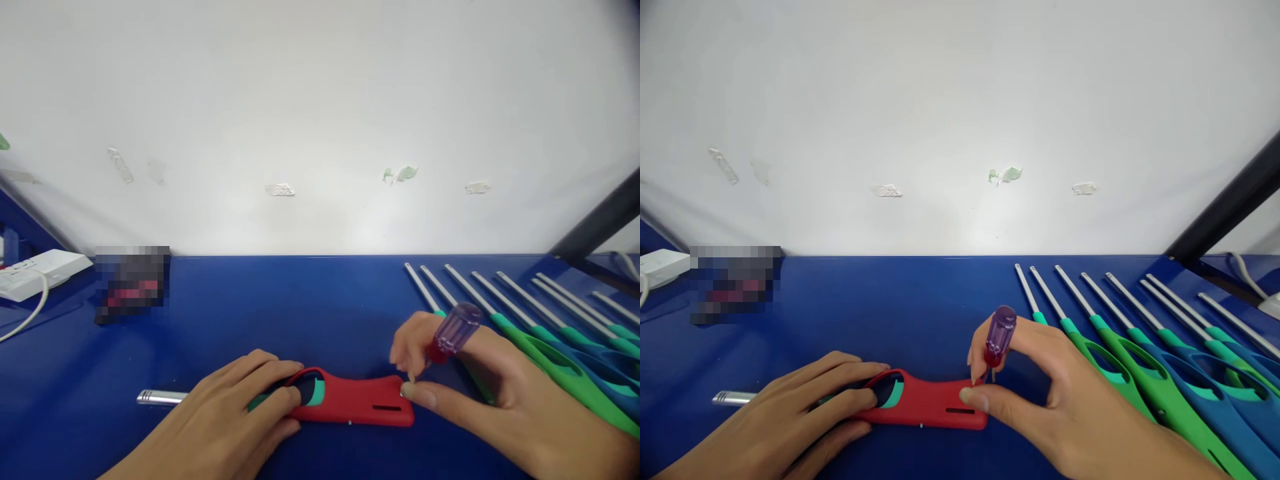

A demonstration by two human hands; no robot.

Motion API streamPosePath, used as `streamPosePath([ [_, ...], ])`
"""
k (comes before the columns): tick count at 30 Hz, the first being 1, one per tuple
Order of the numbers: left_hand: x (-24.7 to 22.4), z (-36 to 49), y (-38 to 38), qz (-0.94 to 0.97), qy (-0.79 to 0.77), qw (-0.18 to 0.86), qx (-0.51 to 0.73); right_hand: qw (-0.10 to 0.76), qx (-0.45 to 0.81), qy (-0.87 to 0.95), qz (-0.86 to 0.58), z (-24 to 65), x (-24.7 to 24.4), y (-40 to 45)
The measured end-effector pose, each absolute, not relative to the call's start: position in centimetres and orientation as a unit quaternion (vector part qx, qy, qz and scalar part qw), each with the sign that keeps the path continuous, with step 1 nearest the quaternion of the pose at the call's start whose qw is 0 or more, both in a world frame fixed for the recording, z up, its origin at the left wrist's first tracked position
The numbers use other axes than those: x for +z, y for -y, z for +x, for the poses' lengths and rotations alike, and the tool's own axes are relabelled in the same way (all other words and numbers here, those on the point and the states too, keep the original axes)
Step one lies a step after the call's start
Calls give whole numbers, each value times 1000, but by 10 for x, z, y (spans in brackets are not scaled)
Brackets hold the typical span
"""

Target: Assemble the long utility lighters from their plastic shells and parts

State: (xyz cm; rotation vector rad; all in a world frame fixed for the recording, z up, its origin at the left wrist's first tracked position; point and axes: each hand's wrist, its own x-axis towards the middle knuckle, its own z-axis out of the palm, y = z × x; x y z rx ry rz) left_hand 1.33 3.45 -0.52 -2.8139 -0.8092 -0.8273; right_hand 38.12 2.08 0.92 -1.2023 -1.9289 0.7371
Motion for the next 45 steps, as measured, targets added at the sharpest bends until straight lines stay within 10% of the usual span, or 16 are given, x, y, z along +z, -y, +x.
streamPosePath([
  [45,-4,19,-36,-924,266,68,-265,372,334,705,-502,375,24,-30],
])
